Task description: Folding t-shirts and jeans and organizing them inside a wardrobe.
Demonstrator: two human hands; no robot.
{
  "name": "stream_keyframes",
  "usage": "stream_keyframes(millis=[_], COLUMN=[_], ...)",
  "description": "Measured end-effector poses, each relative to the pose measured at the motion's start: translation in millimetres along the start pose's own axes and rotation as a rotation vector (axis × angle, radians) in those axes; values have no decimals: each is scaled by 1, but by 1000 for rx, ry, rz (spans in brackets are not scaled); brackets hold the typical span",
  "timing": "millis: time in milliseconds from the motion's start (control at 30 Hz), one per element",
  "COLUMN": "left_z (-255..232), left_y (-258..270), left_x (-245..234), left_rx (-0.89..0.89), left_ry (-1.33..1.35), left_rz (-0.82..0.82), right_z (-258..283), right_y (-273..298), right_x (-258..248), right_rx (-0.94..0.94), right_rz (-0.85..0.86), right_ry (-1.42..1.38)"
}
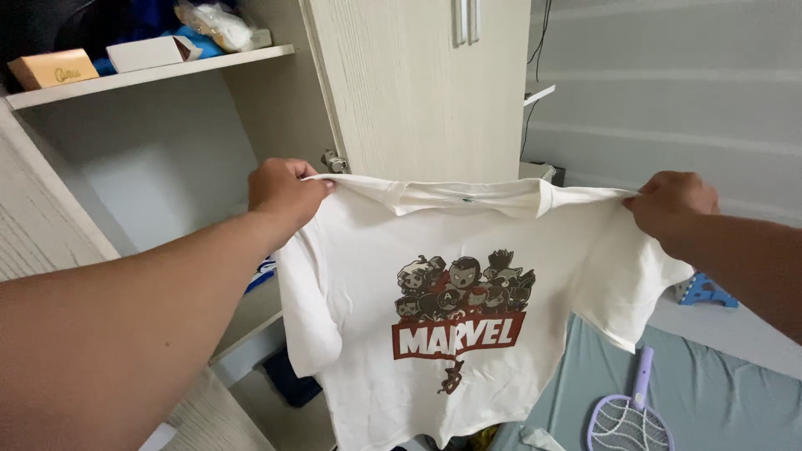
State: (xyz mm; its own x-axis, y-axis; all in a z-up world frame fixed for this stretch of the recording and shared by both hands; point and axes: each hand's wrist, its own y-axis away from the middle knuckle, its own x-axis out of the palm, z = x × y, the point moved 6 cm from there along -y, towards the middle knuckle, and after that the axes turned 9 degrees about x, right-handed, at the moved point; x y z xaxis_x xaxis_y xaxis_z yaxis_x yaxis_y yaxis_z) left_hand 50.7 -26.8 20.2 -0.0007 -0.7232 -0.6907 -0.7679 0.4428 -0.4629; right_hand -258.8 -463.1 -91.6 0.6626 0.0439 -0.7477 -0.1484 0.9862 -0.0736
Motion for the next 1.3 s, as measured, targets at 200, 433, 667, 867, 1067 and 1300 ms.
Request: stream_keyframes(millis=[200,433,667,867,1067,1300], left_z=[8,46,39,56,91,72], left_y=[0,-18,-4,-2,-13,-14], left_x=[7,36,23,22,51,47], left_rx=[-128,-212,-281,-280,-320,-278], left_ry=[81,629,532,354,251,325], left_rz=[96,144,216,385,634,653], right_z=[0,28,29,31,17,42], right_y=[-20,29,55,77,32,86], right_x=[18,7,15,20,67,47], right_rx=[28,48,146,163,155,195], right_rz=[128,279,748,857,1037,1086], right_ry=[-212,-157,-343,-224,-614,-72])
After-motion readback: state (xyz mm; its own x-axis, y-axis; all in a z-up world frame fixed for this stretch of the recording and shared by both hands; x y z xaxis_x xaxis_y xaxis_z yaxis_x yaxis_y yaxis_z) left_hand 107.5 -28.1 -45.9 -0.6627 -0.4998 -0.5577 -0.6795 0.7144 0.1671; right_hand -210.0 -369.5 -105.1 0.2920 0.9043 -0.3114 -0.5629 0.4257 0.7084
